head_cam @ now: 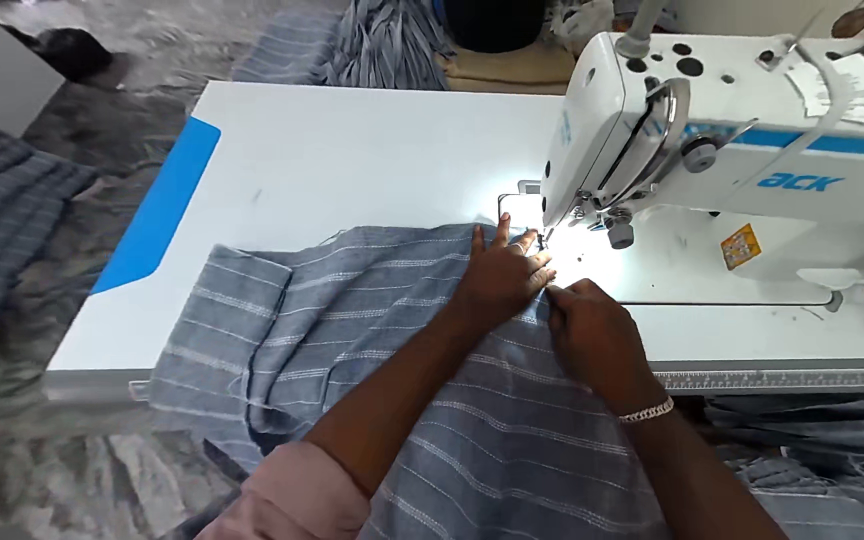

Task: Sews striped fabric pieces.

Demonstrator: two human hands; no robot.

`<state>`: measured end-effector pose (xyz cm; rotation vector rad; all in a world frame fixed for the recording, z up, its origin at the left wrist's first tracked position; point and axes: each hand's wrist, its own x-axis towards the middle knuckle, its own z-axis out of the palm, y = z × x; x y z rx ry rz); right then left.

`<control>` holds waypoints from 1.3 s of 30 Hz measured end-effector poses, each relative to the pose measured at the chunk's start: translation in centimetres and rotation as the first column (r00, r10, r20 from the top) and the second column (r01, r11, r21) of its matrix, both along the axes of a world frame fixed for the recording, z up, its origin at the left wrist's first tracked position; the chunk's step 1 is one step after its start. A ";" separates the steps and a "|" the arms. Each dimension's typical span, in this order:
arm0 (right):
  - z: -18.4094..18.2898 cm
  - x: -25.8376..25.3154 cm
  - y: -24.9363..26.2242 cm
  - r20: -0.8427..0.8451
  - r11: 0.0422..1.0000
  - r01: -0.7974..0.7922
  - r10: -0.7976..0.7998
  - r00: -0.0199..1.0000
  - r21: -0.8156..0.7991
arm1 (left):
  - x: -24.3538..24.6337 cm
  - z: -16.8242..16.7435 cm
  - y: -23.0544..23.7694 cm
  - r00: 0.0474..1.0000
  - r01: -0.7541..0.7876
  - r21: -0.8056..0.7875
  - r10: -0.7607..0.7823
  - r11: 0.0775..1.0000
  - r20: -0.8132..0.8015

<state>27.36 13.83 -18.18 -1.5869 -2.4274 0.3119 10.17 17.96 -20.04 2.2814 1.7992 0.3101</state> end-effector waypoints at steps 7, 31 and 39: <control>2.0 1.3 -0.9 0.008 0.978 -0.006 0.008 1.000 -0.209 | -6.4 7.8 -8.2 0.941 -0.249 -0.142 0.274 0.958 0.197; -1.7 -1.1 3.0 -0.180 0.985 0.132 -0.111 0.977 0.110 | -18.2 1.1 -15.3 0.753 -0.655 -0.064 0.642 0.753 -0.146; -2.2 -0.9 3.3 -0.187 0.978 0.113 -0.079 0.979 0.174 | -25.0 1.6 0.4 0.877 -0.456 -0.036 0.443 0.889 -0.186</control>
